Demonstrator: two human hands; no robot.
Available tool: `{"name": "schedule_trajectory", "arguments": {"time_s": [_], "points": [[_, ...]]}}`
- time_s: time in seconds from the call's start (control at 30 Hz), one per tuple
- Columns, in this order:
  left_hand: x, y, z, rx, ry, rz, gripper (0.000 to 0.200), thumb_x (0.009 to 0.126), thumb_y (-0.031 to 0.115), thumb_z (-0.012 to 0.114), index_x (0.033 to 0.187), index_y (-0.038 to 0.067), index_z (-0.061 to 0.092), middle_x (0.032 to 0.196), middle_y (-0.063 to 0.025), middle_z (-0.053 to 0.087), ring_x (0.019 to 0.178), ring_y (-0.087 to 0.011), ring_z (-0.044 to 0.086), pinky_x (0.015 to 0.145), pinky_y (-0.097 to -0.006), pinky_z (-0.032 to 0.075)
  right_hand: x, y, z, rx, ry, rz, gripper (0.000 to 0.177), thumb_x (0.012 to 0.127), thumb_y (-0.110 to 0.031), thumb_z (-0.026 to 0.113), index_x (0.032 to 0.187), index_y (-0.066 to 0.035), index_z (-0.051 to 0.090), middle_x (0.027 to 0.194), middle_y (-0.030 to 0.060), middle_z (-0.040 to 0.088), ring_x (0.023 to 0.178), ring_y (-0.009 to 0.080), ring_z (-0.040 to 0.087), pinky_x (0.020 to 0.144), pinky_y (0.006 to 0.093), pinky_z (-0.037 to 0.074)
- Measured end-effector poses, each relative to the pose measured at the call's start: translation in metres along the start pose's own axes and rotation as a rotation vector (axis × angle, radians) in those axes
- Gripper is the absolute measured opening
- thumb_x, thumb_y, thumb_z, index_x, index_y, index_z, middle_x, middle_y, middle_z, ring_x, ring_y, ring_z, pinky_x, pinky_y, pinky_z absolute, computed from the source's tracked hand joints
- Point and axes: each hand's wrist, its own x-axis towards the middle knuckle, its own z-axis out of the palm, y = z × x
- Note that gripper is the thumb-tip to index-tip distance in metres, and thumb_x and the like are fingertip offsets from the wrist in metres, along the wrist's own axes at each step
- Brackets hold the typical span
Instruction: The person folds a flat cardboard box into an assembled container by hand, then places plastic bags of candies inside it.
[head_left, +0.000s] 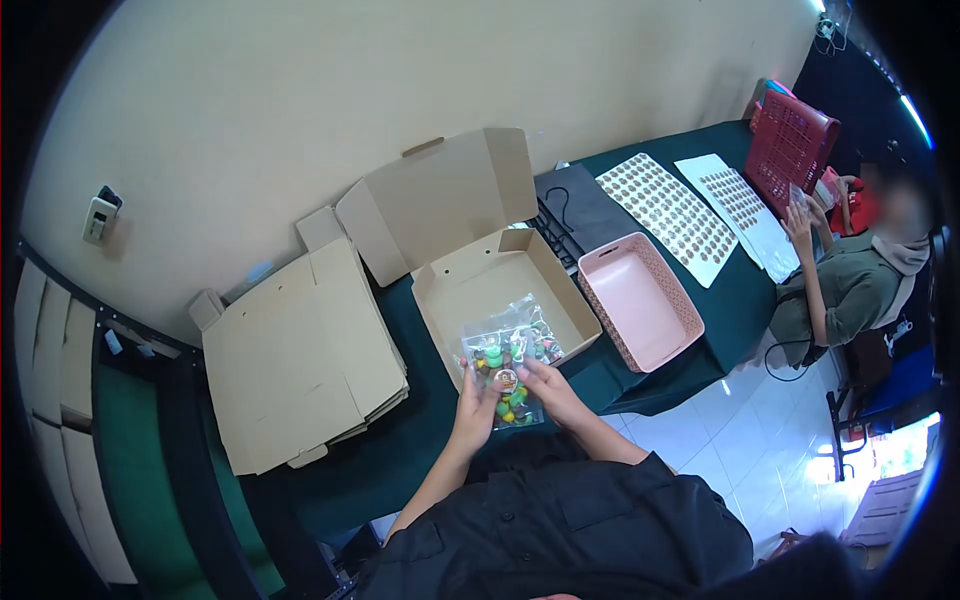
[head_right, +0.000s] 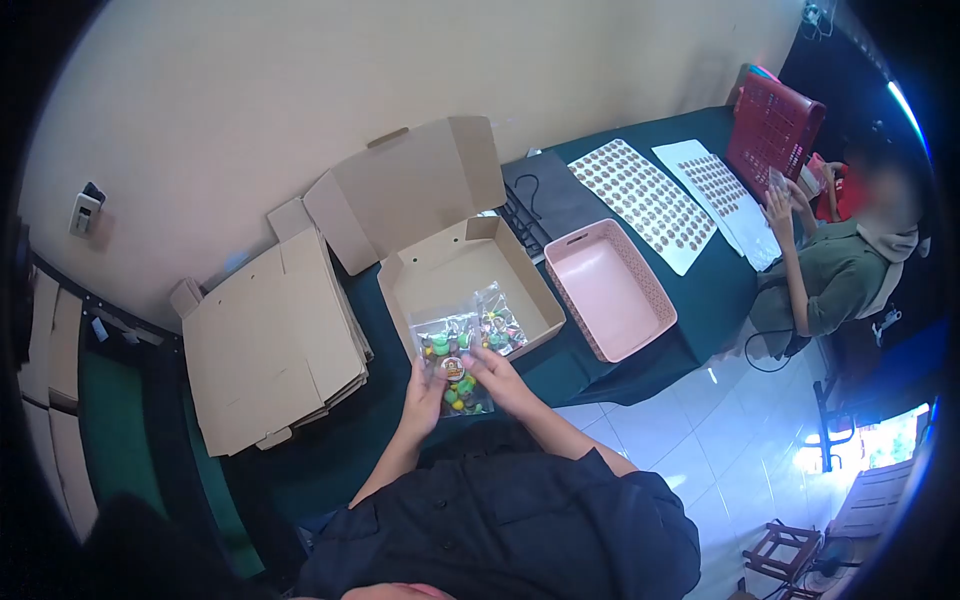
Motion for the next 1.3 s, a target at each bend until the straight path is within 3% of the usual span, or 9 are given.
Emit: {"name": "schedule_trajectory", "arguments": {"time_s": [0.4, 0.43, 0.47, 0.57, 0.67, 0.9, 1.07, 1.17, 1.3], "points": [[0.003, 0.010, -0.010, 0.386, -0.189, 0.040, 0.078, 0.078, 0.008, 0.066, 0.136, 0.008, 0.013, 0.120, -0.0132, 0.042, 0.111, -0.0193, 0.046, 0.090, -0.0319, 0.042, 0.006, 0.001, 0.011, -0.004, 0.204, -0.062, 0.025, 0.086, -0.019, 0.059, 0.100, 0.002, 0.060, 0.089, 0.0051, 0.063, 0.083, 0.0104, 0.058, 0.073, 0.0236, 0.046], [0.000, 0.015, -0.007, 0.336, -0.082, 0.084, 0.059, 0.079, 0.011, 0.065, 0.129, 0.006, 0.034, 0.114, -0.0120, 0.048, 0.110, -0.0190, 0.047, 0.089, -0.0327, 0.043, 0.003, 0.000, 0.014, -0.026, 0.187, -0.018, 0.026, 0.086, -0.022, 0.058, 0.098, 0.001, 0.062, 0.087, 0.0037, 0.063, 0.080, 0.0088, 0.057, 0.072, 0.0223, 0.045], [0.002, 0.017, -0.009, 0.337, -0.079, 0.081, 0.059, 0.079, 0.011, 0.065, 0.129, 0.006, 0.034, 0.114, -0.0120, 0.048, 0.110, -0.0190, 0.047, 0.089, -0.0327, 0.043, 0.003, 0.003, 0.012, -0.023, 0.186, -0.014, 0.026, 0.086, -0.022, 0.058, 0.098, 0.001, 0.062, 0.087, 0.0037, 0.063, 0.080, 0.0088, 0.057, 0.072, 0.0223, 0.045], [0.008, 0.028, -0.011, 0.543, -0.040, 0.332, 0.010, 0.082, 0.006, 0.060, 0.087, -0.001, 0.064, 0.093, -0.0076, 0.063, 0.092, -0.0151, 0.057, 0.081, -0.0280, 0.044, 0.003, 0.003, 0.012, -0.320, 0.036, -0.080, 0.027, 0.089, -0.023, 0.054, 0.102, 0.000, 0.061, 0.088, 0.0043, 0.063, 0.079, 0.0074, 0.055, 0.074, 0.0232, 0.044], [0.005, 0.021, -0.024, 0.386, -0.068, 0.090, 0.017, 0.084, 0.008, 0.058, 0.097, 0.001, 0.065, 0.093, -0.0091, 0.066, 0.089, -0.0143, 0.059, 0.083, -0.0278, 0.043, 0.004, -0.014, 0.010, -0.337, -0.116, -0.007, 0.031, 0.093, -0.024, 0.047, 0.108, 0.000, 0.059, 0.095, 0.0077, 0.062, 0.089, 0.0114, 0.055, 0.084, 0.0276, 0.041], [0.001, 0.055, -0.041, 0.299, -0.367, -0.006, 0.027, 0.091, 0.015, 0.048, 0.107, -0.003, 0.060, 0.105, -0.0122, 0.063, 0.099, -0.0169, 0.057, 0.093, -0.0284, 0.038, 0.003, -0.041, 0.000, -0.529, -0.411, 0.003, 0.040, 0.096, -0.030, 0.035, 0.116, 0.000, 0.054, 0.114, 0.0119, 0.057, 0.109, 0.0175, 0.049, 0.097, 0.0321, 0.031], [0.006, 0.054, -0.026, 0.391, -0.280, 0.162, 0.032, 0.093, 0.013, 0.043, 0.122, 0.000, 0.049, 0.121, -0.0123, 0.054, 0.110, -0.0172, 0.050, 0.095, -0.0299, 0.036, 0.001, -0.037, 0.018, -0.436, -0.204, -0.168, 0.041, 0.096, -0.029, 0.035, 0.117, 0.001, 0.052, 0.111, 0.0108, 0.058, 0.105, 0.0183, 0.050, 0.095, 0.0311, 0.033], [0.004, 0.042, -0.016, 0.262, 0.199, 0.302, 0.035, 0.091, 0.018, 0.048, 0.123, 0.002, 0.048, 0.121, -0.0125, 0.051, 0.110, -0.0217, 0.049, 0.097, -0.0318, 0.034, 0.007, -0.028, 0.008, -0.528, 0.015, -0.189, 0.036, 0.095, -0.024, 0.037, 0.118, -0.001, 0.053, 0.108, 0.0117, 0.058, 0.104, 0.0222, 0.050, 0.094, 0.0325, 0.033], [0.001, 0.015, -0.014, 0.389, 0.000, 0.220, 0.053, 0.087, 0.030, 0.055, 0.128, 0.000, 0.041, 0.127, -0.0156, 0.046, 0.119, -0.0237, 0.042, 0.098, -0.0331, 0.034, 0.007, -0.032, 0.022, -0.787, 0.113, -0.410, 0.033, 0.091, -0.017, 0.043, 0.119, -0.001, 0.052, 0.114, 0.0145, 0.053, 0.105, 0.0262, 0.047, 0.094, 0.0338, 0.033]]}}
